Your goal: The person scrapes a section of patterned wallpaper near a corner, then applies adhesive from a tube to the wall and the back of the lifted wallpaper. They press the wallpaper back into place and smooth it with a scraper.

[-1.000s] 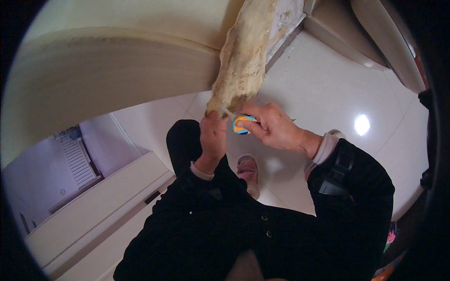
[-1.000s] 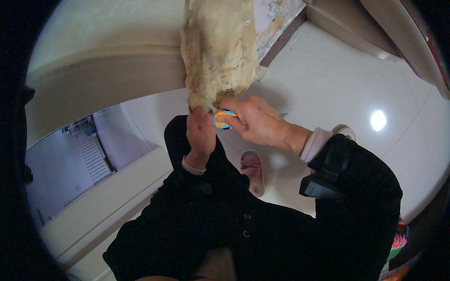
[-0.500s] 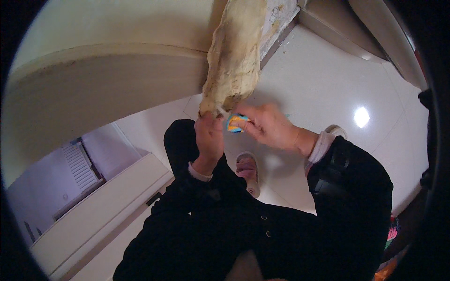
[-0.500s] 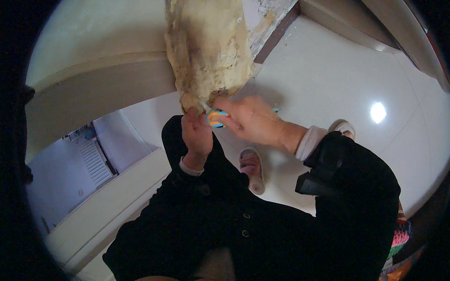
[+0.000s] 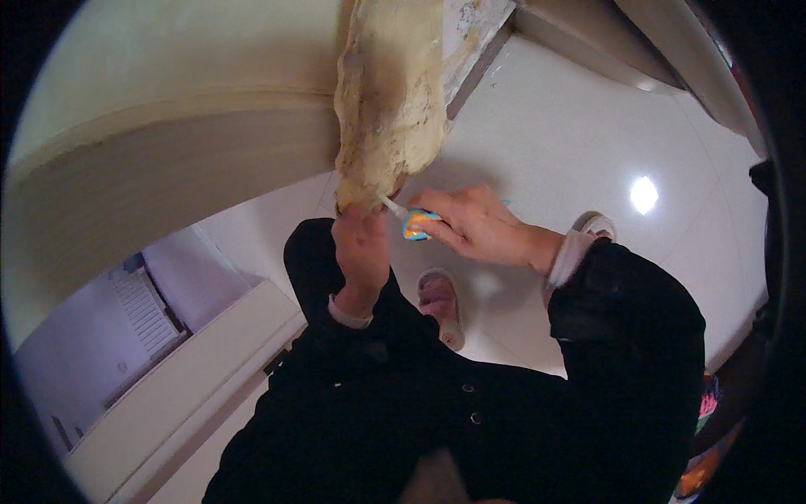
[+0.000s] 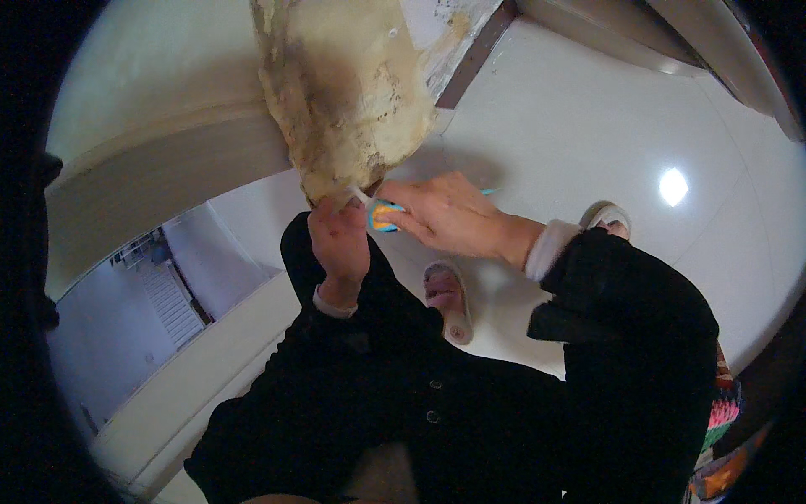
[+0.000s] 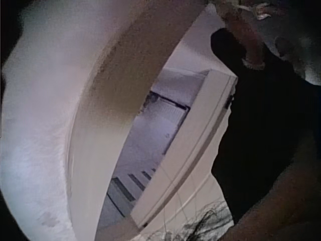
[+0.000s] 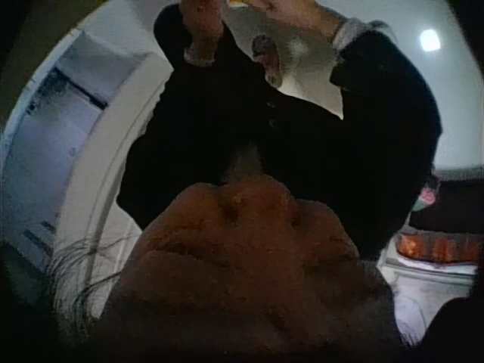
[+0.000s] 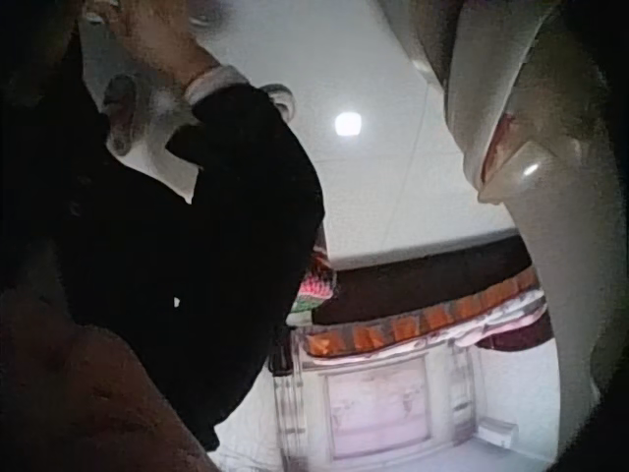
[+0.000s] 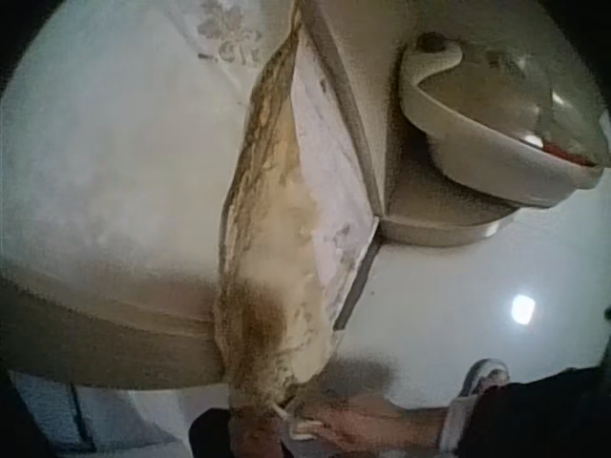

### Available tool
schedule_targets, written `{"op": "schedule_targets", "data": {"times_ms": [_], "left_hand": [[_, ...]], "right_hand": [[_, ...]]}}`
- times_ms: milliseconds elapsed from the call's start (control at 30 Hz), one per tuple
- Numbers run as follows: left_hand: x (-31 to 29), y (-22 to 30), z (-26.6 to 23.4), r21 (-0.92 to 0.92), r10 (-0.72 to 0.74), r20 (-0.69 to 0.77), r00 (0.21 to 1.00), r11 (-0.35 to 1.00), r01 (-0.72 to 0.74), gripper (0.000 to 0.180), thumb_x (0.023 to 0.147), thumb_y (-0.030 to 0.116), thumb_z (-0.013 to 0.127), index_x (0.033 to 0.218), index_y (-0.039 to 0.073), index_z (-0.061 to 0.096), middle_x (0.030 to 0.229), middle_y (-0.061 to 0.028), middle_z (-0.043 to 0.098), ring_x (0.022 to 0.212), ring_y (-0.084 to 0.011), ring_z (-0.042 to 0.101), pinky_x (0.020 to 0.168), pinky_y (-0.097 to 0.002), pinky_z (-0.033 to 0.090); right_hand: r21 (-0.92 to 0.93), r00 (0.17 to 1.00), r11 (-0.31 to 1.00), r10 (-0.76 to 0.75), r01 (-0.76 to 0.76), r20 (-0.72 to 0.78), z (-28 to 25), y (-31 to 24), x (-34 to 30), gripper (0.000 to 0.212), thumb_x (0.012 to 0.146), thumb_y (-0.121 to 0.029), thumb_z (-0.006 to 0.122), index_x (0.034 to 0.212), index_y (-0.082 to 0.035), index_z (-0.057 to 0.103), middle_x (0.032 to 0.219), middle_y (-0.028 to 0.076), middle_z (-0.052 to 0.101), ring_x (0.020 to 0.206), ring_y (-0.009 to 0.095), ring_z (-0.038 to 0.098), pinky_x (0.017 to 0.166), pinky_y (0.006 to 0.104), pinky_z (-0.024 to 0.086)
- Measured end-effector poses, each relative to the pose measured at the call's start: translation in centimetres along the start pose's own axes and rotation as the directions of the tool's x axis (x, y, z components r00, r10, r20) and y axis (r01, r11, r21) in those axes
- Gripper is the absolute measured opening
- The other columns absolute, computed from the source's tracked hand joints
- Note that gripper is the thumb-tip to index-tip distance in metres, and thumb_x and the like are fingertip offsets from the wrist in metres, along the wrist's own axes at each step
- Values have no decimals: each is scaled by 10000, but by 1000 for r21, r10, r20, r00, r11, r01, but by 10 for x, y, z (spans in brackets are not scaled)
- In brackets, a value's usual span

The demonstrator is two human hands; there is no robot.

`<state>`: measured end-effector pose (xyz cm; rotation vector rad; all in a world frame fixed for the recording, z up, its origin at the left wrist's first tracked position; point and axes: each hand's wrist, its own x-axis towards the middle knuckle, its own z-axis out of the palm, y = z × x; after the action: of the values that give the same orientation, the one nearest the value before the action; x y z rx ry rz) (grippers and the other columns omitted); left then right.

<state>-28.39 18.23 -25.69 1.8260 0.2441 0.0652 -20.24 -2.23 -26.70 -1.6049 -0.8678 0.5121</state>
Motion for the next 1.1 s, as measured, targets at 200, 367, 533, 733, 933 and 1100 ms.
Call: {"op": "schedule_targets", "data": {"times_ms": [200,367,533,733,933,1100], "left_hand": [[6,14,11,-513,-79,-24,997,857,55,530,995,265,324,1483,62,281,1517,-121,359,1362,-354,397,1142,-589,260],[7,19,15,-570,-24,-11,1000,821,13,500,1007,262,346,1457,44,343,1489,-128,396,1344,-326,423,1140,-555,273],[1,12,24,354,-44,88,995,935,10,454,1017,295,440,1371,13,476,1401,-117,486,1263,-225,485,1098,-393,332],[15,-37,44,-163,-293,-165,942,950,267,440,999,273,547,1348,12,488,1395,-112,474,1289,-171,428,1038,-321,377],[9,-25,37,293,30,-262,965,955,50,470,1017,227,514,1402,-17,404,1457,-132,406,1312,-211,424,1019,-339,441],[18,23,53,-156,-80,-396,915,988,19,503,1014,226,495,1454,67,309,1442,-97,429,1302,-267,467,1064,-458,425]], "right_hand": [[-2,890,901,428,-433,-156,-28,46,7,300,971,-299,553,1179,-83,564,760,175,616,664,334,617,610,424,484],[392,900,843,429,-368,-79,-18,62,3,291,997,-324,549,1109,-57,570,762,6,541,673,98,478,586,269,409],[591,940,776,331,-220,-84,-8,56,12,278,1008,-313,540,1089,-49,565,854,-31,526,731,35,435,611,205,380],[538,915,777,402,-327,-26,-13,56,7,306,1022,-323,503,1160,-53,549,843,-28,534,718,41,453,634,213,426],[654,853,650,522,-388,-12,-19,76,-13,311,1011,-358,511,1129,-74,553,787,-19,518,651,38,447,572,205,410],[834,766,416,643,-363,12,-25,92,-10,291,998,-378,521,969,-90,554,681,-37,481,555,44,432,478,212,369]]}}
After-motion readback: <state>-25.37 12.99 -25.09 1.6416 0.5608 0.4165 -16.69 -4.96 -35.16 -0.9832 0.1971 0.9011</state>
